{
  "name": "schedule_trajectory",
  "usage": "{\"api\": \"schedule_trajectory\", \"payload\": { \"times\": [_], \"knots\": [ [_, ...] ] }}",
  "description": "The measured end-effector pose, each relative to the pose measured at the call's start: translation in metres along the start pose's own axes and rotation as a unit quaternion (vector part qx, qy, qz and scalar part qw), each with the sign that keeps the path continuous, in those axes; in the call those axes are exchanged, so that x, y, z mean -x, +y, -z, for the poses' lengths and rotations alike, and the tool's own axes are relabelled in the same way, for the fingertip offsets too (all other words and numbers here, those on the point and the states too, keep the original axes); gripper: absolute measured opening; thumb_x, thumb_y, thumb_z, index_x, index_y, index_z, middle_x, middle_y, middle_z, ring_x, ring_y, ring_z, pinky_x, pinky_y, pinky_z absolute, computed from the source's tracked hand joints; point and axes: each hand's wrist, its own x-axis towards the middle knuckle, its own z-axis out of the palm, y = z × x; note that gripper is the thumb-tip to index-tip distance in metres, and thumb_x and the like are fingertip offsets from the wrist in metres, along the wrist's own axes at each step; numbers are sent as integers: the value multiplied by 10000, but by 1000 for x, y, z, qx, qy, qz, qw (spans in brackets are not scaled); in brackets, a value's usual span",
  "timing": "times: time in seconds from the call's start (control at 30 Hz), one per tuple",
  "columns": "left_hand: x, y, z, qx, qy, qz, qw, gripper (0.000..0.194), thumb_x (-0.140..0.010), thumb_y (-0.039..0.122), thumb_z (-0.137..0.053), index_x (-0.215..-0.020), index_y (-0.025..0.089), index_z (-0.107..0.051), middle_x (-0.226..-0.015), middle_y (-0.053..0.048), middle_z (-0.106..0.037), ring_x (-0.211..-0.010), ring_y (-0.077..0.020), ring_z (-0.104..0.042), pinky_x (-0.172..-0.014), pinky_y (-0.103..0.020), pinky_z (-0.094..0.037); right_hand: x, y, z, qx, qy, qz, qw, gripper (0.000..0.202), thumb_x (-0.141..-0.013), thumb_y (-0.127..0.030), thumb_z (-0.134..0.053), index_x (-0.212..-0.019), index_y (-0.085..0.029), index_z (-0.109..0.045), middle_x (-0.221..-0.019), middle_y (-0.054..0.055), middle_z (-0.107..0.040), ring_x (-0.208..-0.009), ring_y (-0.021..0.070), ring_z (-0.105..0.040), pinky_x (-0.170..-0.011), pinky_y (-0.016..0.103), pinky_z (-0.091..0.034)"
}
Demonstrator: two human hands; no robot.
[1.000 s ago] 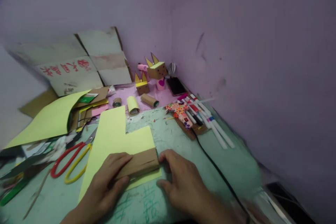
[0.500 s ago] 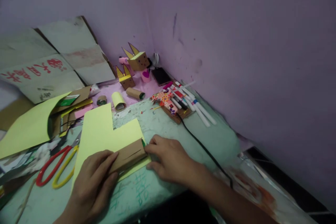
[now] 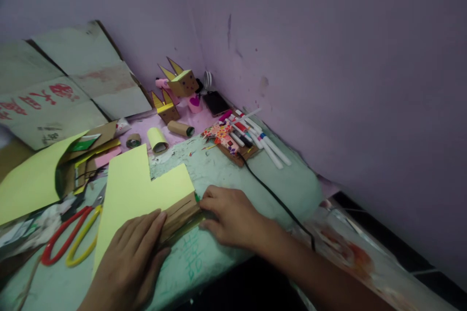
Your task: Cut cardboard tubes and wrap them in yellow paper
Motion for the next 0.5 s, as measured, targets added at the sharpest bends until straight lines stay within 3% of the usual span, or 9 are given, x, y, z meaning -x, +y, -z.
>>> {"api": "schedule_trajectory", "payload": {
  "times": [0.27,0.5],
  "knots": [
    [-5,-6,2,-48,-18,-28,998,477,-785,124,-487,-1237,-12,-415,-1039,-216,-577,-916,-309,-496,-751,-456,-457,0,0,-1,15,3,10,1000,68,-746,-223,-650,-778,-175,-612,-848,18,-597,-732,142,-546,-627,240,-370],
    [-5,-8,-1,-52,-4,-31,998,559,-780,113,-478,-1300,-27,-330,-1007,-209,-585,-897,-303,-495,-753,-448,-454,-1,-1,-2,25,12,3,1000,207,-716,-299,-684,-849,-174,-588,-852,29,-596,-744,165,-546,-626,258,-360]
  ]
}}
